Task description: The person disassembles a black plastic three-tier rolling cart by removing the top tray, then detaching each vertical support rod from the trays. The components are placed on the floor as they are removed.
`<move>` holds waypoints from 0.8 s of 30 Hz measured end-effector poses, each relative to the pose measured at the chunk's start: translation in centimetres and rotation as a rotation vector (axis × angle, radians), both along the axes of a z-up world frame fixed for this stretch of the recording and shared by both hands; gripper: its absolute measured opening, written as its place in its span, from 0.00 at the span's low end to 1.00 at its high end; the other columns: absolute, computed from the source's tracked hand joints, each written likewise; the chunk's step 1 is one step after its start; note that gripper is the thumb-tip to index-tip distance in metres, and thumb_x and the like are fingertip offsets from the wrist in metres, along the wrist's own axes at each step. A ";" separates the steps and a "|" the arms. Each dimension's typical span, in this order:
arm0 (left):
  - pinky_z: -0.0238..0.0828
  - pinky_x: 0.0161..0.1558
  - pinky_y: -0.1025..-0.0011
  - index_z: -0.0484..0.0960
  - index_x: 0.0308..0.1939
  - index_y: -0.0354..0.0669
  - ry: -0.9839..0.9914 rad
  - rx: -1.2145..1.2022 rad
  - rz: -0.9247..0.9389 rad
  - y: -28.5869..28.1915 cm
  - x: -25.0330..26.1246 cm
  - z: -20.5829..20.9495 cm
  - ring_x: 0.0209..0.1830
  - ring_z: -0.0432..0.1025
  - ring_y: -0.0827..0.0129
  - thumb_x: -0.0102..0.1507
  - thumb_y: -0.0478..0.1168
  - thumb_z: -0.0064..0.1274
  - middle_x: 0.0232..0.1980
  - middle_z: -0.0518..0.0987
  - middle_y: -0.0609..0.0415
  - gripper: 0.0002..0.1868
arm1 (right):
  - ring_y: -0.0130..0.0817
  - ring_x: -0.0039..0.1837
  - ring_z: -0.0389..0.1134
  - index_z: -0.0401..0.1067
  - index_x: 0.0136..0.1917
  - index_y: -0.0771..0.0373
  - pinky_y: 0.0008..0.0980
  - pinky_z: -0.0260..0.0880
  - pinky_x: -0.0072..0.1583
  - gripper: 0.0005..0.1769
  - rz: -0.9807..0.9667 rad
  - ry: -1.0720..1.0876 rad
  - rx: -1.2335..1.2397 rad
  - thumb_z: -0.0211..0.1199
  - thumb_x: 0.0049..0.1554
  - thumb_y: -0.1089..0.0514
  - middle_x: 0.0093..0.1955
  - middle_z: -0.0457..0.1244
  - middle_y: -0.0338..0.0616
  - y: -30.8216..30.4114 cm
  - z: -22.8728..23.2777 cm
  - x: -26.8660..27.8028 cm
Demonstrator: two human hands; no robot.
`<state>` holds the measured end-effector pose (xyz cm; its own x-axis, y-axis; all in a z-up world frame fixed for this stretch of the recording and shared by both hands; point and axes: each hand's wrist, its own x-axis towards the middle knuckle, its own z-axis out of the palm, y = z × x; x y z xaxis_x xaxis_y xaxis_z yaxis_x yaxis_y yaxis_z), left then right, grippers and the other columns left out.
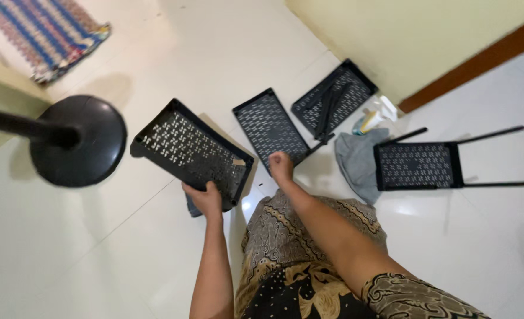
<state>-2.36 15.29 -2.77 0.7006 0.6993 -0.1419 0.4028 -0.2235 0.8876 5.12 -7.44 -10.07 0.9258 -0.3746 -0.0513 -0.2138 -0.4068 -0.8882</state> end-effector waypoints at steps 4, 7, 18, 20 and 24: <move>0.61 0.64 0.52 0.44 0.80 0.44 0.091 -0.265 -0.036 -0.2 1.2 -5.1 0.71 0.61 0.43 0.67 0.37 0.41 0.76 0.58 0.36 0.39 | 0.41 0.49 0.71 0.78 0.43 0.55 0.40 0.70 0.54 0.06 -0.282 0.151 -0.165 0.62 0.58 0.55 0.44 0.69 0.44 -10.4 -0.7 -1.5; 0.61 0.68 0.55 0.49 0.79 0.42 -0.006 -0.454 -0.055 -0.4 1.2 -8.0 0.70 0.63 0.46 0.68 0.33 0.38 0.76 0.61 0.39 0.34 | 0.46 0.70 0.62 0.80 0.54 0.47 0.42 0.62 0.71 0.16 -0.304 0.429 -0.364 0.66 0.51 0.52 0.67 0.63 0.48 -18.2 0.0 -4.4; 0.76 0.49 0.50 0.52 0.75 0.51 0.065 -0.759 0.097 -3.4 1.5 -8.2 0.61 0.70 0.49 0.66 0.33 0.40 0.68 0.67 0.43 0.32 | 0.54 0.82 0.41 0.61 0.77 0.40 0.52 0.43 0.77 0.29 0.190 0.789 -0.424 0.54 0.63 0.48 0.86 0.41 0.42 -25.8 -0.1 -7.2; 0.78 0.46 0.50 0.51 0.74 0.55 0.073 -0.797 0.105 -3.6 1.7 -7.9 0.60 0.70 0.49 0.66 0.34 0.42 0.68 0.67 0.45 0.33 | 0.45 0.78 0.55 0.70 0.72 0.40 0.42 0.54 0.76 0.25 0.127 0.725 -0.363 0.59 0.61 0.48 0.81 0.53 0.40 -25.6 0.0 -7.8; 0.78 0.50 0.49 0.50 0.76 0.54 0.099 -0.709 0.071 -3.7 2.0 -8.3 0.61 0.71 0.49 0.65 0.34 0.45 0.69 0.67 0.44 0.37 | 0.39 0.59 0.76 0.81 0.65 0.50 0.33 0.73 0.62 0.19 -0.214 0.541 -0.104 0.63 0.63 0.50 0.58 0.75 0.47 -25.0 0.3 -7.9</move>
